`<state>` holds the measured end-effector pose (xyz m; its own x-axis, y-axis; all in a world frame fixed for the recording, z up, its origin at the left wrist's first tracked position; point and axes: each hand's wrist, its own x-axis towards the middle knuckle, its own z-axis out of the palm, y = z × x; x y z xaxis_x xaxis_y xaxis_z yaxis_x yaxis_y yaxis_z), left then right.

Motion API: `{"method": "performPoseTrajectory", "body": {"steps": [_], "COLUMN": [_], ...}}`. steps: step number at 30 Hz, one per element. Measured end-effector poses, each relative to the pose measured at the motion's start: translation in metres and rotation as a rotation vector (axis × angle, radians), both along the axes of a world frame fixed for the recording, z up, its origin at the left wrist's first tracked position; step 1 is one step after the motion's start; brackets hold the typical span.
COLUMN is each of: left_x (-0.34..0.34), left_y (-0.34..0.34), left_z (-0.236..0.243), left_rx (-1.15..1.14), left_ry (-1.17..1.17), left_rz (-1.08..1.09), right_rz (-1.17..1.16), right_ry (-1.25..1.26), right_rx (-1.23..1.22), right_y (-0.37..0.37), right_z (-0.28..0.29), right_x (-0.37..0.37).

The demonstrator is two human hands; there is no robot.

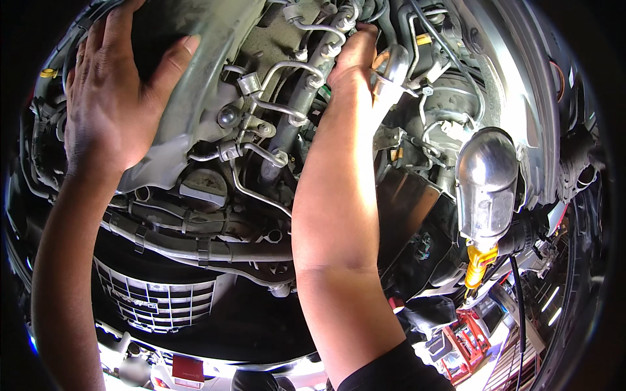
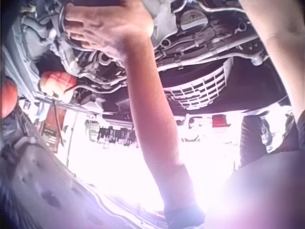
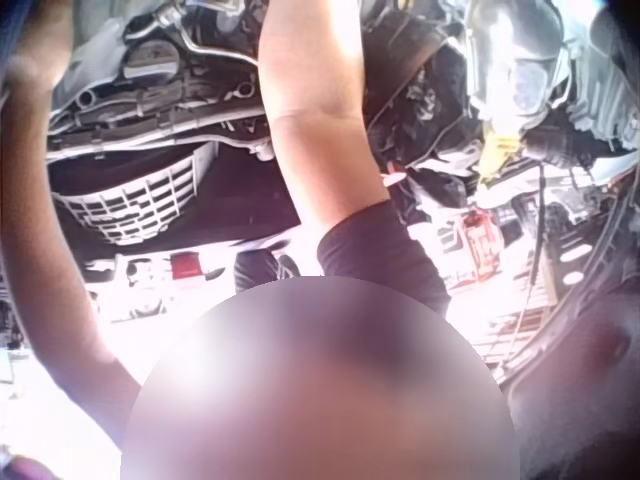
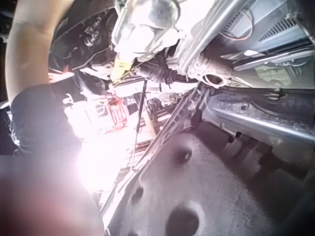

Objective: The person removes a black plastic intake manifold from a car engine, then repositions and reinstalls it. They use a yellow power tool to loosen and tighten fasteners, and a wrench to adjust components within the engine bay.

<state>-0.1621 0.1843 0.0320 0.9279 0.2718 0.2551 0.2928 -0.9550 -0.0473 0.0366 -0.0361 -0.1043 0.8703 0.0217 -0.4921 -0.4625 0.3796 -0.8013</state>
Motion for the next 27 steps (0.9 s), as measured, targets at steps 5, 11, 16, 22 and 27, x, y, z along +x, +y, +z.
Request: {"method": "performPoseTrajectory", "body": {"steps": [5, 11, 16, 22, 27], "left_x": [0.006, 0.002, 0.004, 0.003, 0.003], "left_y": [-0.009, -0.031, -0.031, -0.030, -0.031], "left_z": [0.009, 0.030, 0.028, 0.022, 0.022], "left_rx": [-0.010, -0.052, -0.040, -0.050, -0.038], "left_ry": [-0.039, 0.127, 0.084, 0.013, -0.001], "left_rz": [-0.035, 0.142, 0.115, 0.076, 0.072], "right_rz": [-0.067, 0.073, 0.075, 0.091, 0.195], "right_ry": [0.020, 0.019, -0.007, -0.129, -0.110], "right_rx": [0.002, 0.004, -0.121, 0.040, 0.023], "right_y": [0.004, 0.007, 0.007, 0.001, -0.003], "right_z": [-0.002, 0.029, 0.042, 0.026, 0.024], "right_x": [-0.007, -0.031, -0.045, -0.055, -0.049]}}
